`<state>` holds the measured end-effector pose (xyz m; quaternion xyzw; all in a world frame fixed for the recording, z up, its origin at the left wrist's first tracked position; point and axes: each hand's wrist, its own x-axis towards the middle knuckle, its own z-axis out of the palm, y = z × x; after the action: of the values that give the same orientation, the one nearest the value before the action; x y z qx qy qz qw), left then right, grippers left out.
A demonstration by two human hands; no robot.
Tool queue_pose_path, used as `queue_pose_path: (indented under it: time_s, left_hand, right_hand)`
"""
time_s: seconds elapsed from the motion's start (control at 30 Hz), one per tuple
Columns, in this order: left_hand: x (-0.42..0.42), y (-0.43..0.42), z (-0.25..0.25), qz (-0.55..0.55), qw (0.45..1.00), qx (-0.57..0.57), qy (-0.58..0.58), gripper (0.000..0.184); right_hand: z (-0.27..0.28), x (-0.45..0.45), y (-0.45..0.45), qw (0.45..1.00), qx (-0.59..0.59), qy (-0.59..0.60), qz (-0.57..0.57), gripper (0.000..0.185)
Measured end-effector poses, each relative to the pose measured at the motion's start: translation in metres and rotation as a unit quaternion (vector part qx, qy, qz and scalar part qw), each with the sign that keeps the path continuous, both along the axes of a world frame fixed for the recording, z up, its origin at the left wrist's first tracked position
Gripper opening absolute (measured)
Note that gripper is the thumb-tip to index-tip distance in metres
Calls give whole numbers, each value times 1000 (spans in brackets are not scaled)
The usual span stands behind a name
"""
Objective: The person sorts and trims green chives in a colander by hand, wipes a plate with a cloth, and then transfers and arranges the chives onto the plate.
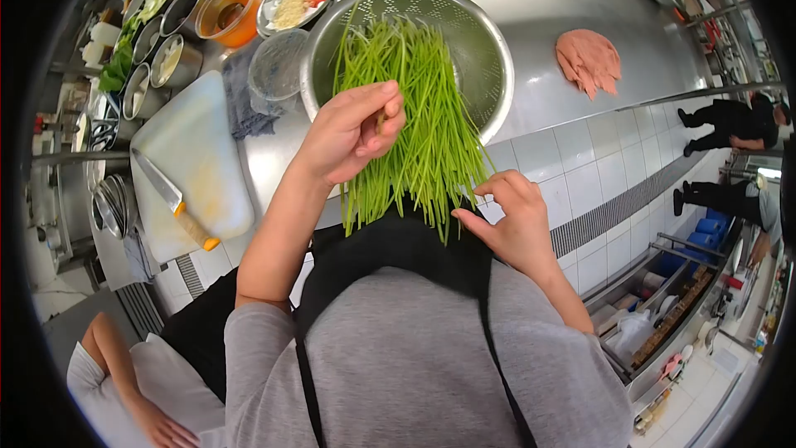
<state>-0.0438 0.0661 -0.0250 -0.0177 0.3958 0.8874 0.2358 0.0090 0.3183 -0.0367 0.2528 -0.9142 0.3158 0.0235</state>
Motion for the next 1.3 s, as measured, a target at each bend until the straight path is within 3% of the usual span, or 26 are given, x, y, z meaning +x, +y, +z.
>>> queue_pose_path:
  time_s: [0.13,0.23,0.37,0.6,0.67,0.8,0.87,0.9,0.97,1.03,1.1,1.2,1.3]
  left_hand:
    - [-11,14,-3,-90,996,-12,16,20]
    - [-13,32,6,-116,989,-89,1,19]
    - [-19,36,1,-197,978,-66,24,18]
    - [-15,39,-4,-225,965,-126,43,20]
    - [-14,41,0,-224,933,-246,138,19]
    - [-14,43,-18,-223,906,-261,246,18]
    - [-13,43,-9,-204,773,-438,411,20]
    - [-11,43,-5,-204,772,-438,413,20]
    - [-7,47,-1,-217,689,-507,470,22]
    - [-5,49,-2,-213,681,-506,484,24]
    - [-5,50,-1,-208,675,-514,487,23]
    - [-8,53,-2,-207,674,-523,478,22]
    - [-10,59,-11,-169,648,-541,509,19]
  right_hand:
    - [9,1,-10,999,-10,8,-47,33]
    - [7,1,-12,999,-18,41,-22,33]
    - [-6,3,-11,997,25,71,0,27]
    - [-4,4,-13,997,22,61,-30,21]
    - [-5,3,-12,997,23,60,-34,19]
    - [-8,3,-11,997,18,59,-41,13]
    - [-8,3,-11,998,16,54,-39,12]
    - [-8,3,-12,998,14,49,-34,10]
    - [-4,1,-10,998,13,46,-31,9]
    - [-2,-3,-7,999,14,41,-27,8]
    - [-2,-10,-3,992,-95,-75,-34,6]
    - [2,-21,3,981,-104,-158,-49,5]
    - [-5,-29,7,982,-117,-140,-38,5]
